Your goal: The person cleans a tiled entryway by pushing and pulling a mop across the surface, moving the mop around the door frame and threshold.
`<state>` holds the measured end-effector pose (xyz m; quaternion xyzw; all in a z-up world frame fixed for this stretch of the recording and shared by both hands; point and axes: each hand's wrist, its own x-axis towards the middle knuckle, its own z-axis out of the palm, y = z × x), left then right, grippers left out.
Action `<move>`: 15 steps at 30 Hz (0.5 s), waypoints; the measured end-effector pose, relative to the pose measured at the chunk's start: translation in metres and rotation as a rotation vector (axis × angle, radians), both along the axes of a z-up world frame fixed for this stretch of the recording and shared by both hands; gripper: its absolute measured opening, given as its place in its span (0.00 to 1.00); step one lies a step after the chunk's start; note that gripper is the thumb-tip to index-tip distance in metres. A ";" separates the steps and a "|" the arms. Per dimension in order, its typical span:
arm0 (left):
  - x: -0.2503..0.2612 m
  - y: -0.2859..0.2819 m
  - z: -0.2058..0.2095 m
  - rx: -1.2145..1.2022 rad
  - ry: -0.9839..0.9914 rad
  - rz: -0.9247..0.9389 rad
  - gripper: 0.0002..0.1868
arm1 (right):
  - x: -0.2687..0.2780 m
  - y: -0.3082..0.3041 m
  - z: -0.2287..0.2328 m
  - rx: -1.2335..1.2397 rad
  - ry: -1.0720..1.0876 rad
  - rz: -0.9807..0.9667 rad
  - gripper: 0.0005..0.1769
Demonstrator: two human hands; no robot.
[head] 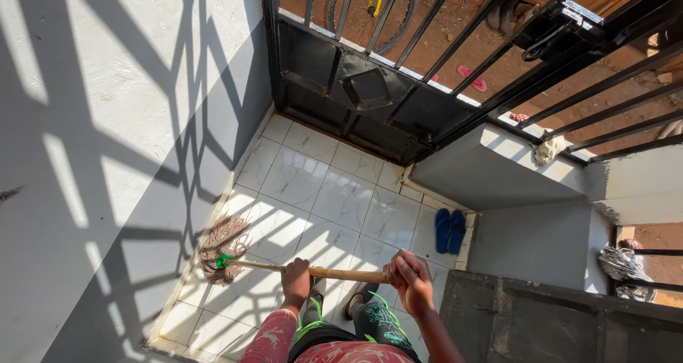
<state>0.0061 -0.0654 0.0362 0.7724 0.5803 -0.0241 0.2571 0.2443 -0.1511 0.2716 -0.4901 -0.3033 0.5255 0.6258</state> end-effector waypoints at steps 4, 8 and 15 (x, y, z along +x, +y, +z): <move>0.024 -0.019 0.002 0.016 -0.093 0.034 0.09 | 0.003 -0.043 0.012 -0.004 -0.011 -0.056 0.19; 0.053 -0.036 0.000 -0.079 -0.151 -0.025 0.09 | 0.010 -0.081 0.027 0.101 -0.174 -0.080 0.20; 0.117 -0.091 -0.011 -0.112 -0.208 -0.204 0.09 | 0.020 -0.180 0.049 0.028 -0.326 -0.158 0.21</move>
